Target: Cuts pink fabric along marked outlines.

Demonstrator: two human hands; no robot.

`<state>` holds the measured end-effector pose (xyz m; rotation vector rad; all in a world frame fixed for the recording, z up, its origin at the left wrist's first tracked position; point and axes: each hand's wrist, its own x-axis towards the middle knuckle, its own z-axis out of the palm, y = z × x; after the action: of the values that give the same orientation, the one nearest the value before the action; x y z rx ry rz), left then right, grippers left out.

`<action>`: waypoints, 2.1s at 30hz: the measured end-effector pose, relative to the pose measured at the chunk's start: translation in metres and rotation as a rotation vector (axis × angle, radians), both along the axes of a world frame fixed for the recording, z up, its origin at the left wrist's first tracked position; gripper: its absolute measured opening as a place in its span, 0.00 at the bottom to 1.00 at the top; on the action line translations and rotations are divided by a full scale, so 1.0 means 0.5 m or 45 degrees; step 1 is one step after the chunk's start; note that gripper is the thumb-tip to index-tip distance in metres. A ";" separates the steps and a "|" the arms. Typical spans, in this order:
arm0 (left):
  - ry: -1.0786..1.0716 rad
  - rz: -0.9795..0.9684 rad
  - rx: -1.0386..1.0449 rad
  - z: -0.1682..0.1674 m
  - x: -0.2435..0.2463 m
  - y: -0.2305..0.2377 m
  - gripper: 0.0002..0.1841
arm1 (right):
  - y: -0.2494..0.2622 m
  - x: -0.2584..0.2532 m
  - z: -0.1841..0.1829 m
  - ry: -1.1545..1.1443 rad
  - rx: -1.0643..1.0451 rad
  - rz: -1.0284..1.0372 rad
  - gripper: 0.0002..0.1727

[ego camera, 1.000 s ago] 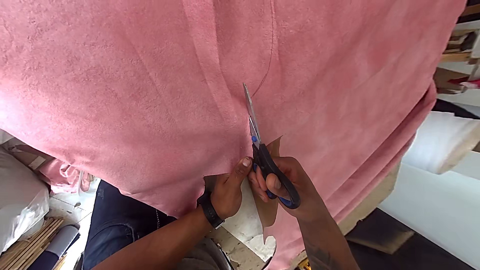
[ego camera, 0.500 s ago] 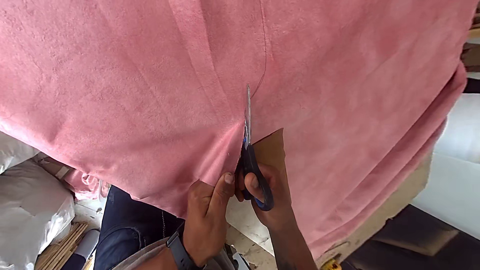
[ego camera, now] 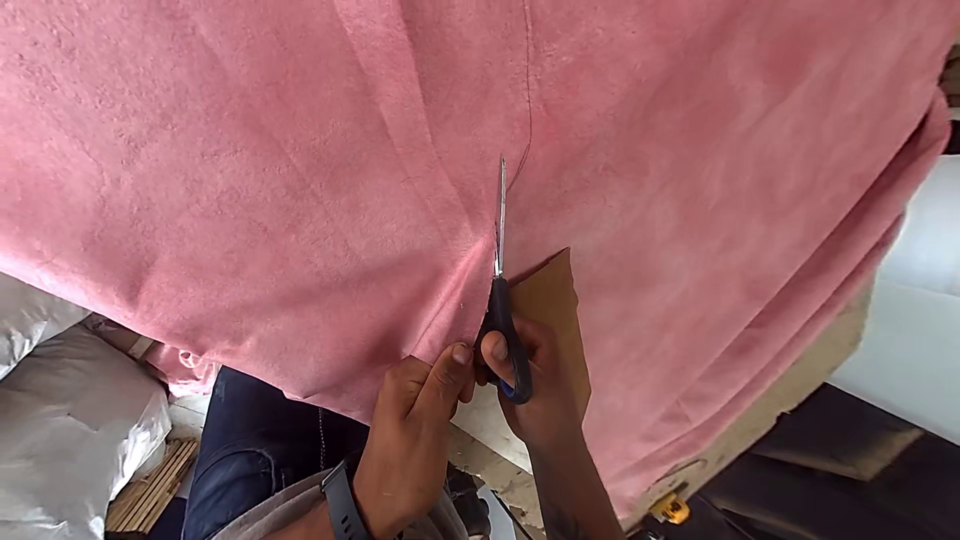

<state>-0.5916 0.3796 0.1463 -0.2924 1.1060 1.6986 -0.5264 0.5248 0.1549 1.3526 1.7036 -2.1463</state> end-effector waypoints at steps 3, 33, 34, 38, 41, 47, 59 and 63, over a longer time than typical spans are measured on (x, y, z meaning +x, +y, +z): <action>-0.053 -0.022 0.005 0.005 -0.013 -0.007 0.24 | -0.025 -0.007 -0.003 -0.020 -0.009 -0.105 0.23; -0.636 -0.332 0.231 0.017 -0.129 -0.067 0.24 | -0.138 -0.104 -0.003 -0.091 0.094 -0.525 0.25; -0.641 -0.347 0.237 0.016 -0.132 -0.068 0.24 | -0.139 -0.107 -0.003 -0.094 0.101 -0.531 0.25; -0.675 -0.361 0.271 0.010 -0.140 -0.078 0.25 | -0.149 -0.117 -0.004 -0.117 0.148 -0.559 0.23; -0.696 -0.386 0.299 0.006 -0.150 -0.085 0.25 | -0.153 -0.122 -0.005 -0.108 0.154 -0.566 0.24; -0.723 -0.428 0.326 -0.004 -0.163 -0.092 0.25 | -0.151 -0.128 -0.006 -0.131 0.086 -0.582 0.30; -0.683 -0.481 0.276 -0.014 -0.168 -0.094 0.26 | -0.133 -0.135 -0.013 -0.042 0.090 -0.598 0.26; -0.688 -0.478 0.292 -0.016 -0.164 -0.090 0.26 | -0.108 -0.141 -0.006 -0.108 0.083 -0.572 0.27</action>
<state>-0.6738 0.3345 0.1383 -0.3465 0.5206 1.2863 -0.5972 0.4708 0.1520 1.9735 1.5663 -2.2120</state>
